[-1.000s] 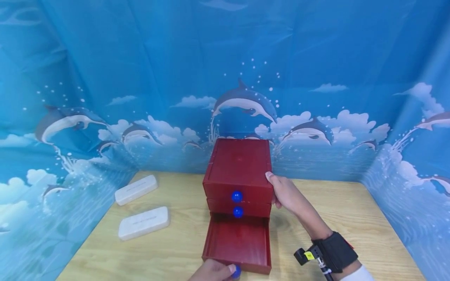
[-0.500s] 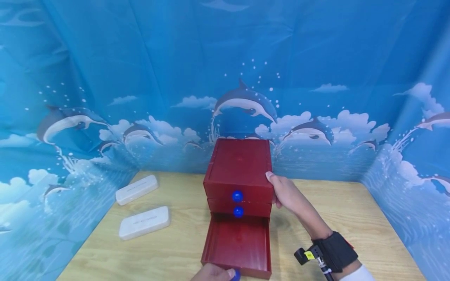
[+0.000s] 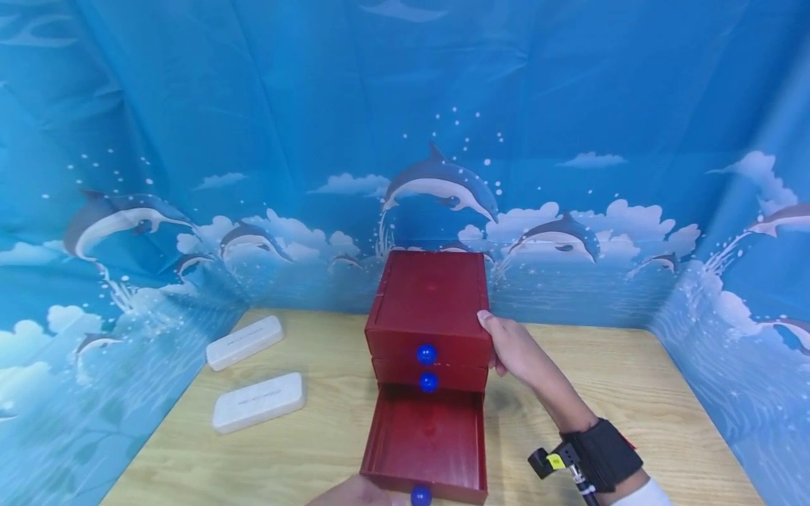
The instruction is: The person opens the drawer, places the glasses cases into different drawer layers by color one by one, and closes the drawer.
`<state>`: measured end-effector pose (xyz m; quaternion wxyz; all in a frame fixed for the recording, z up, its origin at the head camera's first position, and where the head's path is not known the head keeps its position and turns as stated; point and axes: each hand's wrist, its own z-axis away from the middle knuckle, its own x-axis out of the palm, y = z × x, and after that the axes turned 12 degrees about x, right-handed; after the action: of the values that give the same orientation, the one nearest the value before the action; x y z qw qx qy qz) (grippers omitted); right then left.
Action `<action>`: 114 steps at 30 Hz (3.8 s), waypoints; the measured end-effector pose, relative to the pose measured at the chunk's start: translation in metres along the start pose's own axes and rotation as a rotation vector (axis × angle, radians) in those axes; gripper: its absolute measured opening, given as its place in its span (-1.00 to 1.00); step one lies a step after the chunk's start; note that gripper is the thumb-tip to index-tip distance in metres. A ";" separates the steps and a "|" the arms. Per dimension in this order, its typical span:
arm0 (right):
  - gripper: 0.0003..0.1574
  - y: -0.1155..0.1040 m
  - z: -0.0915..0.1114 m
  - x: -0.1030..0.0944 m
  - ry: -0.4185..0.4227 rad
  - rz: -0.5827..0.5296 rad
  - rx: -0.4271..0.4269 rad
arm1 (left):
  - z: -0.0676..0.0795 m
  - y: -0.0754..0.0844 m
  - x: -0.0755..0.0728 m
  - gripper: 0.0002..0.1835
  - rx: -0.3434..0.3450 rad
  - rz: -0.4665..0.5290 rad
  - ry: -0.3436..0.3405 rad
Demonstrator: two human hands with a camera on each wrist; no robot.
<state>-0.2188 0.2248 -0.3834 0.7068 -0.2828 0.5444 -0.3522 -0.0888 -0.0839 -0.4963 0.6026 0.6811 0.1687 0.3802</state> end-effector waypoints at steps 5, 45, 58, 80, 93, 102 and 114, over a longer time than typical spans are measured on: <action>-0.01 0.000 0.000 0.001 -0.004 -0.001 -0.010 | 0.021 0.040 -0.015 -0.63 -0.107 -0.387 0.047; -0.02 0.001 0.000 0.001 0.000 0.000 -0.027 | 0.034 0.105 -0.148 -0.14 0.303 -1.776 0.358; -0.05 0.001 0.000 0.001 -0.011 -0.019 -0.048 | 0.044 0.074 -0.204 -0.12 0.216 -1.780 0.413; -0.04 0.003 0.000 0.002 -0.010 -0.031 -0.039 | 0.052 0.055 -0.229 -0.18 0.180 -1.764 0.428; -0.04 0.003 0.000 0.002 -0.002 -0.031 -0.044 | 0.042 0.052 -0.224 -0.21 0.147 -1.815 0.481; -0.05 0.002 0.000 0.002 -0.002 -0.030 -0.053 | 0.038 0.055 -0.223 -0.20 0.121 -1.843 0.488; -0.05 0.002 0.002 0.002 -0.003 -0.022 -0.056 | 0.036 0.068 -0.208 -0.26 0.229 -1.822 0.478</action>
<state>-0.2160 0.2244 -0.3856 0.6956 -0.3090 0.5498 -0.3442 -0.2141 -0.2663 -0.4967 0.5466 0.2464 0.7904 -0.1257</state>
